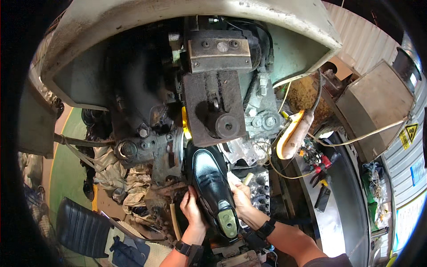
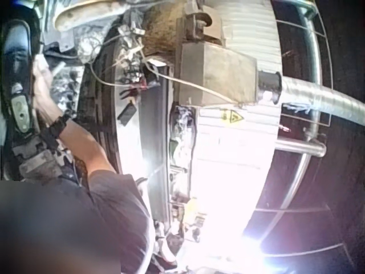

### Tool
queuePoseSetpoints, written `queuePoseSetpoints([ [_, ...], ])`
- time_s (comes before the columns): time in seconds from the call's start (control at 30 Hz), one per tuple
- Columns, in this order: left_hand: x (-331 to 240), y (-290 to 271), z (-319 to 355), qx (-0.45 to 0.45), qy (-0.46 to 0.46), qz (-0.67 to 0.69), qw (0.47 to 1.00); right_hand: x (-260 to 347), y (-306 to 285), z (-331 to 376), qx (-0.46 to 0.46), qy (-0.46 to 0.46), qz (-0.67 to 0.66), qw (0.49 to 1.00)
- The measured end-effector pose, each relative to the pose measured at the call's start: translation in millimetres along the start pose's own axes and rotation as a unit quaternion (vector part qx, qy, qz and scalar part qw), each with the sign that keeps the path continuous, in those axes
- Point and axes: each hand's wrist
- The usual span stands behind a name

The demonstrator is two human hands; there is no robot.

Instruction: The recorder uses a toe-lasting machine to shape and bond the front portion of leather shoes onto lasts.

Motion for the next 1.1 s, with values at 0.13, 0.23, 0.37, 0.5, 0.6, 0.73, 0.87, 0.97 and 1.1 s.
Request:
queuePoseSetpoints([
  [0.13, 9.8, -8.5, -15.0, 0.011, 0.017, 0.002, 1.000, -11.0, -6.0, -10.0, 0.018, -0.018, -0.023, 0.999],
  [0.23, 12.0, -10.8, -18.3, 0.016, 0.034, -0.019, 0.999, -12.3, -3.2, -11.1, -0.001, -0.021, -0.027, 0.999],
  [0.37, 7.2, -6.5, -12.9, 0.028, 0.034, -0.018, 0.999, -5.2, 6.2, -5.0, 0.012, -0.016, -0.034, 0.999],
  [0.5, -1.4, 1.7, -4.1, 0.009, 0.029, -0.026, 0.999, 0.1, 11.3, 1.1, -0.015, -0.025, -0.043, 0.999],
  [0.6, -1.6, 4.4, -2.5, -0.003, 0.026, -0.025, 0.999, -4.1, 9.5, 0.0, -0.023, -0.021, -0.033, 0.999],
  [0.73, -4.6, -23.3, -14.5, -0.027, 0.070, -0.166, 0.983, 0.3, -6.6, -3.4, 0.002, -0.004, 0.003, 1.000],
  [0.87, -23.6, -113.0, -34.1, -0.020, 0.331, -0.304, 0.893, 51.4, -55.8, 7.7, 0.046, 0.010, 0.093, 0.995],
  [0.97, -38.2, -209.4, -39.1, -0.107, 0.315, -0.460, 0.823, 99.7, -107.8, 28.3, -0.044, -0.023, 0.198, 0.979],
  [1.1, -2.3, -268.9, -58.6, -0.051, 0.270, -0.539, 0.796, 122.6, -150.0, 47.0, -0.152, -0.045, 0.214, 0.964],
])
Point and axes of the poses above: each hand's wrist, its own z-axis away from the middle knuckle, its own y-axis out of the palm, x = y × z, and after that the axes turned 8 degrees about -y, right-handed
